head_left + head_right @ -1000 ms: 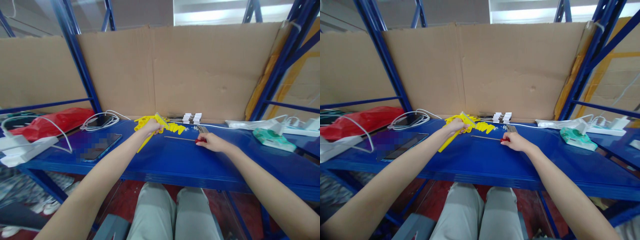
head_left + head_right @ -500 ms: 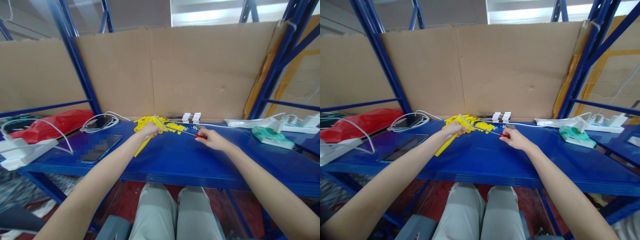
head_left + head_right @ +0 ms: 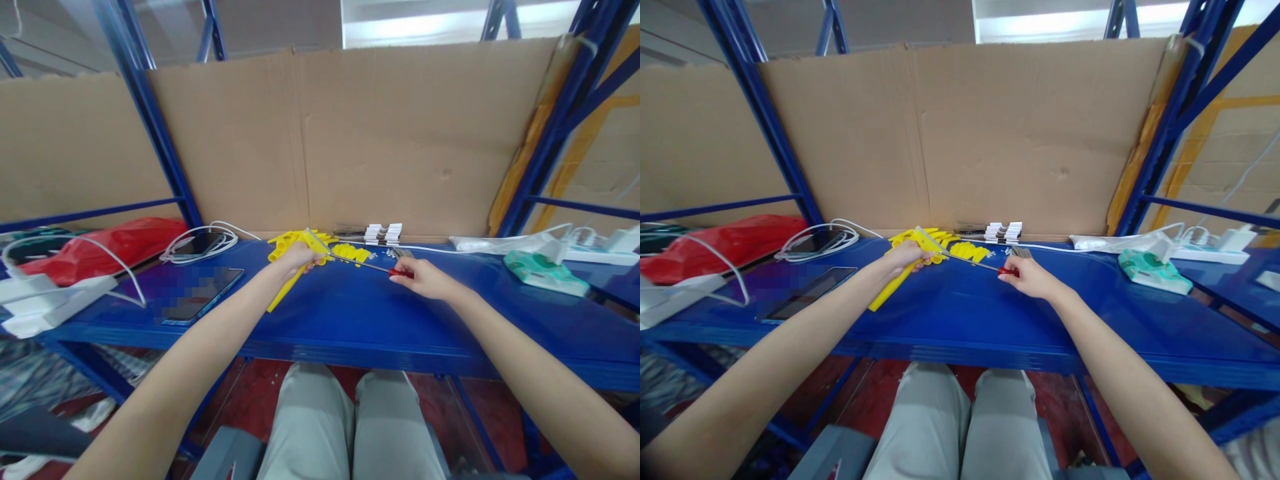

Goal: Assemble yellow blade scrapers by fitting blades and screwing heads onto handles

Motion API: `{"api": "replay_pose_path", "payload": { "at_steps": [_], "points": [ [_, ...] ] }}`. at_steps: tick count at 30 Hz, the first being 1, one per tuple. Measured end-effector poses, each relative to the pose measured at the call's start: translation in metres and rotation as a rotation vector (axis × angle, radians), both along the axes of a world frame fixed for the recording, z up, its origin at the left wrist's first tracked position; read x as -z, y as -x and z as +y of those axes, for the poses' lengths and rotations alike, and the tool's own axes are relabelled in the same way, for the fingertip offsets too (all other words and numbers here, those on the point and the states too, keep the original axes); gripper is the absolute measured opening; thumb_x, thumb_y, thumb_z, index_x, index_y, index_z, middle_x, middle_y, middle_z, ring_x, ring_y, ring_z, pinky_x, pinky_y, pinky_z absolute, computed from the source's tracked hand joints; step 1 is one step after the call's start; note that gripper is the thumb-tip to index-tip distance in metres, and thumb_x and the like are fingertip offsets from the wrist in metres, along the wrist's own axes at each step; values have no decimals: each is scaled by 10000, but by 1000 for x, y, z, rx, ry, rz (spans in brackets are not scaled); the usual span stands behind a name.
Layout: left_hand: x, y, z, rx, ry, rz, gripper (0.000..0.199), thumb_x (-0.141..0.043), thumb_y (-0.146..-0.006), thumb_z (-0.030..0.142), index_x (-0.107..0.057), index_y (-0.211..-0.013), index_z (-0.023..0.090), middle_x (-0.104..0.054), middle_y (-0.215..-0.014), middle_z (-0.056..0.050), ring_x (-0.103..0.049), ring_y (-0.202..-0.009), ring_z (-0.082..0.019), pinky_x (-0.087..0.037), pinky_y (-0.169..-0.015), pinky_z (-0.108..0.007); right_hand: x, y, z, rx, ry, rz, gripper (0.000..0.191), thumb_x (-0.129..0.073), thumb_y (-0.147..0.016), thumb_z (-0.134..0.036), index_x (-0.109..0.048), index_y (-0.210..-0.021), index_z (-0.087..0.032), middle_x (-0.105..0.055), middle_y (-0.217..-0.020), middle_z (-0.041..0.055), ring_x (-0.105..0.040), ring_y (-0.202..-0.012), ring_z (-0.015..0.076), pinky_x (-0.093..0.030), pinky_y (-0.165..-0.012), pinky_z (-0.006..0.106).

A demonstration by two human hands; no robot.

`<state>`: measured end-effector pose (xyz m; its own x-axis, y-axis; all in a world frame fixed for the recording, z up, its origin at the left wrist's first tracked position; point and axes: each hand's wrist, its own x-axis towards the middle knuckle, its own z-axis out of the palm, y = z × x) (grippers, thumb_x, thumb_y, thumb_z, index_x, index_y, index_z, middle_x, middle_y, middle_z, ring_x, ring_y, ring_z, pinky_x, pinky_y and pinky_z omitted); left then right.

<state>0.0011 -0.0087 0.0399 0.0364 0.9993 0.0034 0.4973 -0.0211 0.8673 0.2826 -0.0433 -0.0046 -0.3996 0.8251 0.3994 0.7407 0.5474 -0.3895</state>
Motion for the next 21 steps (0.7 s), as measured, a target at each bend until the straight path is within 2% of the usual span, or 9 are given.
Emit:
{"api": "replay_pose_path", "payload": {
  "at_steps": [9,21],
  "points": [
    [6,5,13,19,27,-24,222,-509,-849,74,-541,-643,151,-493,-461,29,-352,-363,-52,-258,-407,-226,0,0,-1,1,0,3,232,-512,-805,-422,-475,-709,-214,-551,-620,10,-470,-554,142,-355,-549,267],
    [6,4,12,-3,33,-101,256,-491,-853,35,-499,-632,164,-480,-455,44,-342,-340,-46,-242,-398,-222,1,0,0,2,-26,4,218,-520,-811,-400,-476,-705,-216,-558,-617,9,-472,-540,141,-352,-538,264]
  ]
}}
